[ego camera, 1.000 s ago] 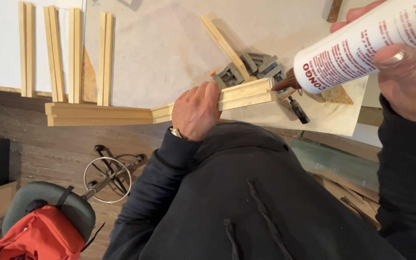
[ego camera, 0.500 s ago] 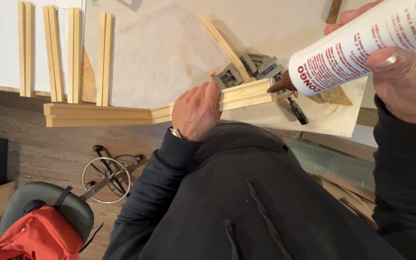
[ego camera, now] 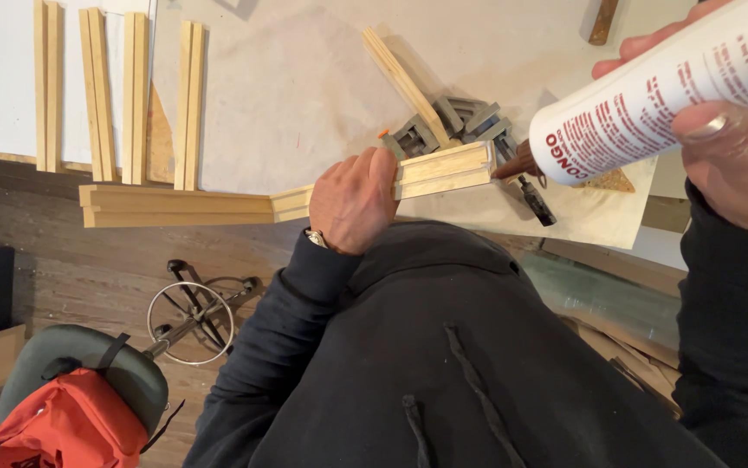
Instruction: Assembling a small wooden frame by gluing and hammering wooden strips together using a miter clamp.
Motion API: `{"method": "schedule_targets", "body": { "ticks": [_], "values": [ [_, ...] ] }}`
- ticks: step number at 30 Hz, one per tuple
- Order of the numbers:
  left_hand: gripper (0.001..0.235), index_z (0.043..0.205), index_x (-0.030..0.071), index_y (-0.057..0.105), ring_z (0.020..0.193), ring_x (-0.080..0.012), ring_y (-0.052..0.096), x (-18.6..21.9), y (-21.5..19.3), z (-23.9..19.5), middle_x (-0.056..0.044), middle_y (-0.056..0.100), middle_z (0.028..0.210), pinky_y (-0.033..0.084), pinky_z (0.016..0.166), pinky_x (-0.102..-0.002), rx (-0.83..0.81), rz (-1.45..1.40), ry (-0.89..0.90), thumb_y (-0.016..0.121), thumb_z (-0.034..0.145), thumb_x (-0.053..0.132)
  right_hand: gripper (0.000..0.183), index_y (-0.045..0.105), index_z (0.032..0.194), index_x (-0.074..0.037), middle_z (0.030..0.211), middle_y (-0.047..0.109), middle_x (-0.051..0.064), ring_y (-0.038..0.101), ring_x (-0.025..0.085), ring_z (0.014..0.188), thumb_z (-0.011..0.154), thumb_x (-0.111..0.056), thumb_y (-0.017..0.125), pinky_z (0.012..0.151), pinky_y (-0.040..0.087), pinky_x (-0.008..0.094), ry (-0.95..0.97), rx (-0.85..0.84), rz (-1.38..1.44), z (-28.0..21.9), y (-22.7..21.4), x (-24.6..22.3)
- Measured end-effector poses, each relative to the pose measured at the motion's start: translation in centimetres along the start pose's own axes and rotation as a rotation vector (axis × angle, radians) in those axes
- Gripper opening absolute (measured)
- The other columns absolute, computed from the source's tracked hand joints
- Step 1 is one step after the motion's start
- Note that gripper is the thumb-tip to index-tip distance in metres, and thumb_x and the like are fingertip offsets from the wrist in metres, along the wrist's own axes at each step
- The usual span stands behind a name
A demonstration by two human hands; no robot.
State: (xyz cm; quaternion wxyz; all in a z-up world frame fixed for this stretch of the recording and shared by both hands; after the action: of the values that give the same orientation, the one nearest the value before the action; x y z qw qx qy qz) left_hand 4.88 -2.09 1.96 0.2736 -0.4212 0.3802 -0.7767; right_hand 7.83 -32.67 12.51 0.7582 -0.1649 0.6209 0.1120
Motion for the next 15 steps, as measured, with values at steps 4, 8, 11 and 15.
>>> {"method": "schedule_targets", "body": {
  "ticks": [4, 8, 11, 15],
  "values": [
    [0.013, 0.09, 0.007, 0.052, 0.073, -0.029, 0.062, 0.2, 0.1, 0.0, -0.008, 0.057, 0.079, 0.05, 0.067, -0.042, -0.012, 0.008, 0.016, 0.065, 0.086, 0.008, 0.04, 0.06, 0.135, -0.011, 0.131, 0.067, 0.008, 0.067, 0.025, 0.128, 0.105, -0.034, 0.074, 0.104, 0.055, 0.045, 0.062, -0.009, 0.054, -0.3, -0.7, 1.2],
    [0.014, 0.091, 0.007, 0.052, 0.074, -0.029, 0.062, 0.1, -0.1, -0.1, -0.008, 0.057, 0.08, 0.05, 0.067, -0.042, 0.008, -0.003, 0.014, 0.065, 0.085, 0.007, 0.044, 0.056, 0.138, -0.014, 0.128, 0.067, 0.008, 0.067, 0.024, 0.123, 0.104, -0.033, 0.077, 0.099, 0.056, 0.045, 0.052, -0.009, 0.095, 0.1, 0.1, 0.2],
    [0.014, 0.091, 0.007, 0.052, 0.073, -0.0291, 0.061, 0.0, 0.1, -0.2, -0.008, 0.057, 0.08, 0.05, 0.067, -0.043, -0.005, 0.009, 0.015, 0.065, 0.086, 0.007, 0.041, 0.059, 0.138, -0.012, 0.133, 0.068, 0.008, 0.069, 0.023, 0.126, 0.108, -0.033, 0.076, 0.105, 0.056, 0.044, 0.039, -0.044, 0.078, -0.7, -1.2, 1.6],
    [0.014, 0.091, 0.008, 0.051, 0.075, -0.0289, 0.062, 0.1, 0.0, 0.1, -0.008, 0.057, 0.081, 0.051, 0.068, -0.043, -0.007, 0.008, 0.016, 0.065, 0.086, 0.008, 0.049, 0.06, 0.136, -0.011, 0.124, 0.071, 0.01, 0.07, 0.024, 0.124, 0.098, -0.04, 0.067, 0.101, 0.057, 0.044, 0.22, 0.098, -0.073, -0.3, -0.6, 0.7]
  ]
}}
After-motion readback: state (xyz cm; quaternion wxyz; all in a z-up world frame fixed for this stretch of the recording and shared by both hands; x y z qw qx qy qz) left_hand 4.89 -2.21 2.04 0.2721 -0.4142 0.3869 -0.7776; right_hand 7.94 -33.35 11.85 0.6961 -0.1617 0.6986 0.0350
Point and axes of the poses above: each hand's wrist, its own z-axis towards the middle knuckle, its own y-axis out of the palm, x = y × z, the point moved 6 cm from there along z, towards the middle knuckle
